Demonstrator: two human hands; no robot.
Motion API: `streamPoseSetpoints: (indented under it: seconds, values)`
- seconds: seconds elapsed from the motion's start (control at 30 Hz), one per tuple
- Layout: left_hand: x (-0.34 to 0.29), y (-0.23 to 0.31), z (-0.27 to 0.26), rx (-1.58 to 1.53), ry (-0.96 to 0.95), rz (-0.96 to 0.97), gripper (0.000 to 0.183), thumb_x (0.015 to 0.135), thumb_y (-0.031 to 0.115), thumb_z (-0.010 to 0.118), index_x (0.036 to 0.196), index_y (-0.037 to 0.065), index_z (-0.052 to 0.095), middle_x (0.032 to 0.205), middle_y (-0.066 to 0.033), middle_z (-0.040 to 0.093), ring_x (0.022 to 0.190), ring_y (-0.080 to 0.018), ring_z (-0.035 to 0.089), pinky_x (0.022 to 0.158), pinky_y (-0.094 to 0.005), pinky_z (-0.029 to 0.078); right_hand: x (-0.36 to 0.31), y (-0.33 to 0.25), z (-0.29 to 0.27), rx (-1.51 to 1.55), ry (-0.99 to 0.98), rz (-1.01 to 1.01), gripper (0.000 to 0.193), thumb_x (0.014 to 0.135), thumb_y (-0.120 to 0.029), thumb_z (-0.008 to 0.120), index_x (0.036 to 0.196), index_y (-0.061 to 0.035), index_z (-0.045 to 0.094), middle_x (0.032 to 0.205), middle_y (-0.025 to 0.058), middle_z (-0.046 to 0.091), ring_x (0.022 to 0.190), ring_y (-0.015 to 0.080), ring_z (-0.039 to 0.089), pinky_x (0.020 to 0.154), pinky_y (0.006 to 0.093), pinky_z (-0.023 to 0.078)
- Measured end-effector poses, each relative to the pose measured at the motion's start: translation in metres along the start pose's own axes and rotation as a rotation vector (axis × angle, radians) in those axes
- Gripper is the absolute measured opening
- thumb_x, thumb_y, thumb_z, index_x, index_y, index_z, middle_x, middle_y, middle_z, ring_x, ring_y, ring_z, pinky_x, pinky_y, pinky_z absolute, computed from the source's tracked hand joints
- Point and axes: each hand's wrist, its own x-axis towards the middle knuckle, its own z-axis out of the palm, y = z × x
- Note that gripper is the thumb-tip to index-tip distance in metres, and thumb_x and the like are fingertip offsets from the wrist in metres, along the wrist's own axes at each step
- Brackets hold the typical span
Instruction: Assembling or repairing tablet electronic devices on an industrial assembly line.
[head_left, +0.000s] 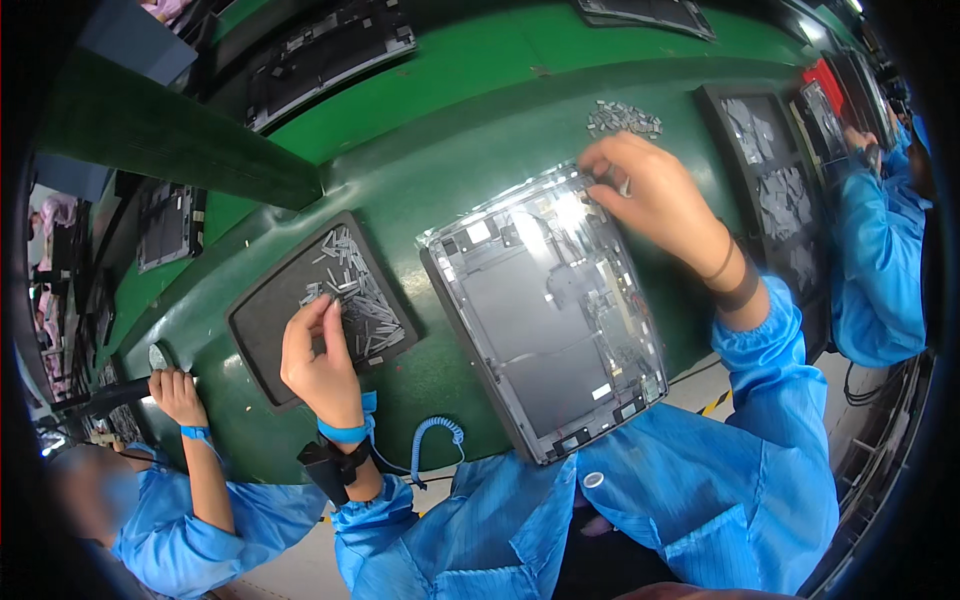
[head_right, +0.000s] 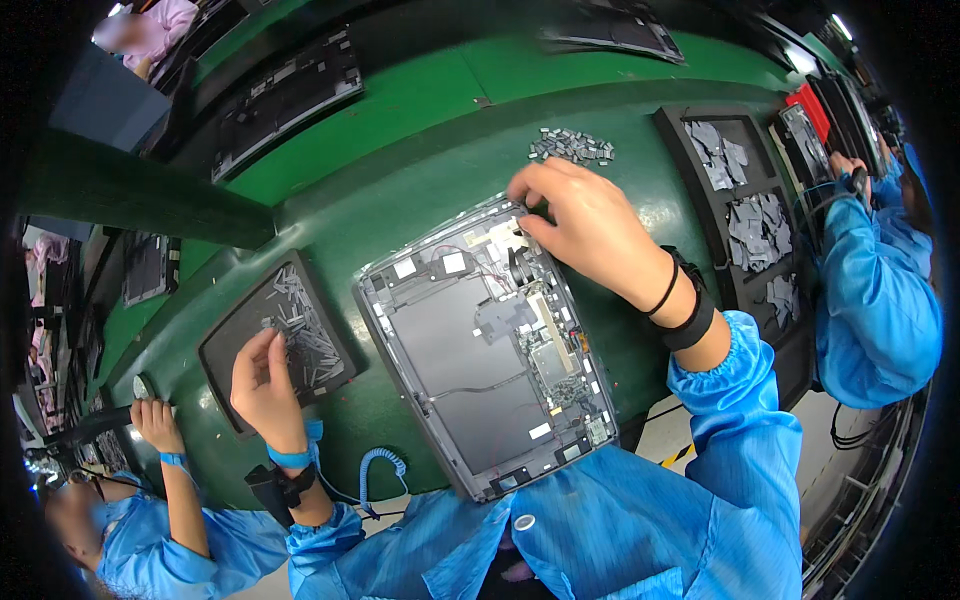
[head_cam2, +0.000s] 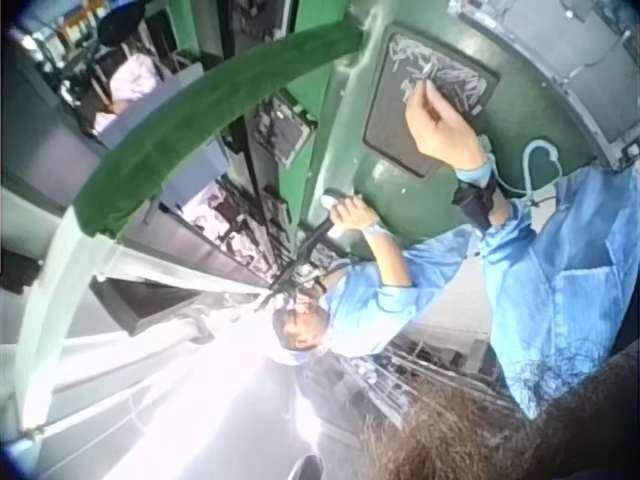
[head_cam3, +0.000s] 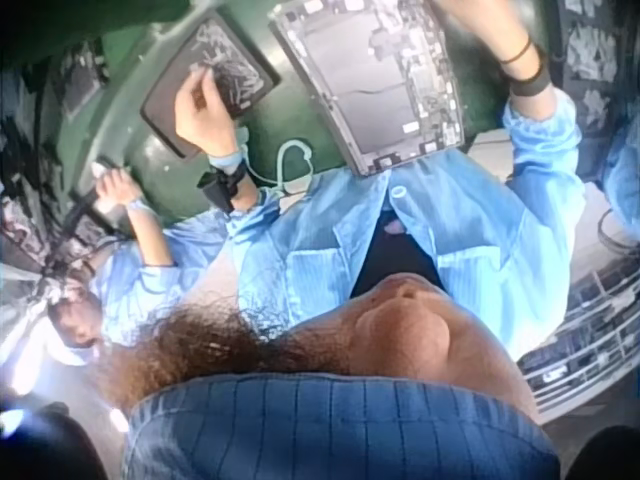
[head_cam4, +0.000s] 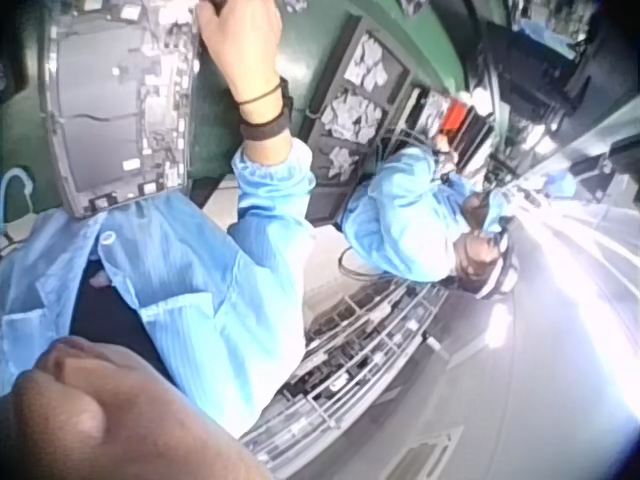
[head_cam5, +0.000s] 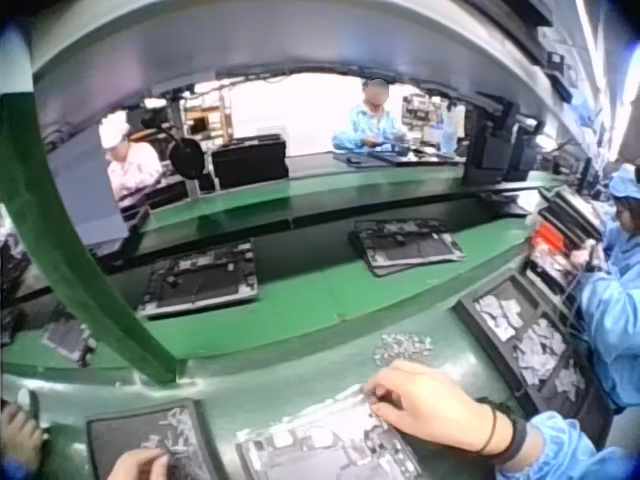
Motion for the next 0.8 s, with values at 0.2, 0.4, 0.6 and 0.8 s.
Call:
streamPoseSetpoints:
  seconds: [0.2, 0.4, 0.6, 0.8]
  values:
    - [-0.013, 0.042, 0.008, -0.384, -0.204, 0.048, 0.013, 0.091, -0.002, 0.064, 0.103, -0.004, 0.068, 0.101, -0.0100, 0.065, 0.078, -0.0133, 0.062, 0.069, -0.0232, 0.052, -0.007, 0.000, 0.009, -0.074, -0.008, 0.068, 0.013, 0.079, -0.009, 0.064, 0.087, 0.0007, 0.066, 0.078, 0.0179, 0.066, 0.074, 0.0360, 0.065, 0.065, 0.0448, 0.052]
    - [-0.030, 0.095, 0.054, -0.476, -0.505, 0.151, 0.015, 0.083, -0.002, 0.070, 0.098, -0.001, 0.071, 0.089, -0.0109, 0.069, 0.075, -0.0161, 0.065, 0.068, -0.0268, 0.052, -0.013, -0.006, 0.030, -0.262, 0.170, -0.081, 0.011, 0.077, -0.003, 0.064, 0.087, 0.0017, 0.065, 0.072, 0.0159, 0.058, 0.068, 0.0377, 0.062, 0.061, 0.0440, 0.051]
    - [-0.032, 0.092, 0.063, -0.550, -0.520, 0.011, 0.022, 0.090, -0.005, 0.061, 0.110, -0.003, 0.069, 0.096, -0.0133, 0.069, 0.078, -0.0158, 0.067, 0.069, -0.0256, 0.055, -0.016, 0.003, 0.020, 0.079, 0.121, 0.065, 0.016, 0.078, -0.003, 0.063, 0.093, 0.0018, 0.067, 0.077, 0.0167, 0.063, 0.068, 0.0359, 0.064, 0.062, 0.0419, 0.052]
    - [-0.040, 0.091, 0.066, -0.488, -0.453, 0.121, 0.022, 0.089, -0.004, 0.062, 0.111, -0.002, 0.069, 0.096, -0.0135, 0.070, 0.078, -0.0155, 0.068, 0.068, -0.0257, 0.056, -0.017, -0.003, 0.025, 0.069, 0.156, 0.109, 0.019, 0.079, -0.004, 0.063, 0.097, 0.0025, 0.066, 0.080, 0.0180, 0.066, 0.070, 0.0334, 0.066, 0.063, 0.0397, 0.053]
